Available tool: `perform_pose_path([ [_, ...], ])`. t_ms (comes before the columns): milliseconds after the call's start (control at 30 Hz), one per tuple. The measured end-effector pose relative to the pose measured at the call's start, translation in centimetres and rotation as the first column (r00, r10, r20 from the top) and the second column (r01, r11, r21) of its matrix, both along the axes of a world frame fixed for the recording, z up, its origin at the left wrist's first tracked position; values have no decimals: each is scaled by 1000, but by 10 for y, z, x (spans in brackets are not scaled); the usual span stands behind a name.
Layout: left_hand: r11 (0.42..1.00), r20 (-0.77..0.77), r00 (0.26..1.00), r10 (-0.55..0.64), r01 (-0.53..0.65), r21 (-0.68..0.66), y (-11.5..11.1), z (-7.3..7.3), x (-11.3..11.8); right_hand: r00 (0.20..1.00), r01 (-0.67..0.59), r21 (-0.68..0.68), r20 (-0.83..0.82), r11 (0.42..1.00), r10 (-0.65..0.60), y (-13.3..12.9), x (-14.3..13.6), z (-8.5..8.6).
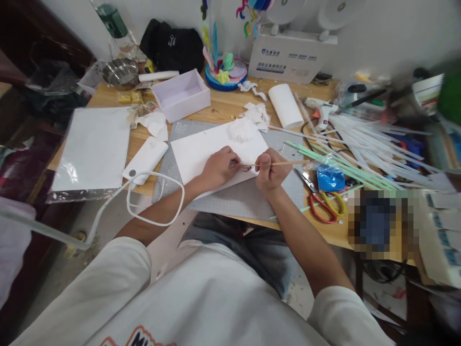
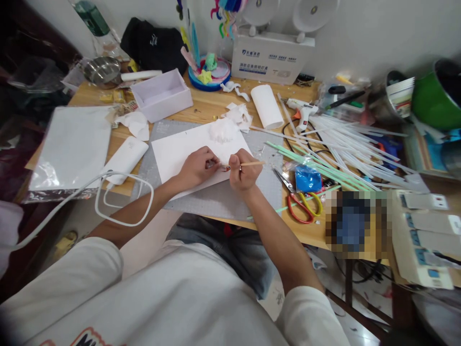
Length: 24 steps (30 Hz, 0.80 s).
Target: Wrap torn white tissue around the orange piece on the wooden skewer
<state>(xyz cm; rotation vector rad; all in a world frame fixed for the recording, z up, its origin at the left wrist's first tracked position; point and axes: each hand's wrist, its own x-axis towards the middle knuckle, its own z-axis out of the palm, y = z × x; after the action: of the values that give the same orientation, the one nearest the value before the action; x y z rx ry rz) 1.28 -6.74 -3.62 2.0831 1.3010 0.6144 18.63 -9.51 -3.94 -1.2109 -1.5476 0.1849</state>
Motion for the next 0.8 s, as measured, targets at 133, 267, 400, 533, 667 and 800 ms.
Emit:
perform_pose_path([
  [133, 1000, 30, 999, -17, 16, 17, -2, 1, -1, 995, 0, -21, 105, 1000, 2, 2, -1, 3],
  [267, 999, 39, 999, -29, 28, 40, -4, 1, -3, 987, -26, -12, 160, 1000, 27, 4, 0, 3],
  [400, 997, 82, 996, -26, 20, 74, -8, 0, -7, 977, -31, -12, 210, 999, 33, 7, 0, 2],
  [533, 999, 63, 998, -1, -3, 51, -13, 0, -9, 969, -54, -22, 241, 998, 58, 15, -8, 6],
  [667, 997, 22, 999, -26, 24, 74, -16, -2, -9, 959, -105, -135, 248, 985, 136, 22, -16, 8],
  [800, 999, 3, 1000, -12, 12, 43, -20, -3, -8, 999, -39, -114, 31, 993, 43, 20, -9, 8],
])
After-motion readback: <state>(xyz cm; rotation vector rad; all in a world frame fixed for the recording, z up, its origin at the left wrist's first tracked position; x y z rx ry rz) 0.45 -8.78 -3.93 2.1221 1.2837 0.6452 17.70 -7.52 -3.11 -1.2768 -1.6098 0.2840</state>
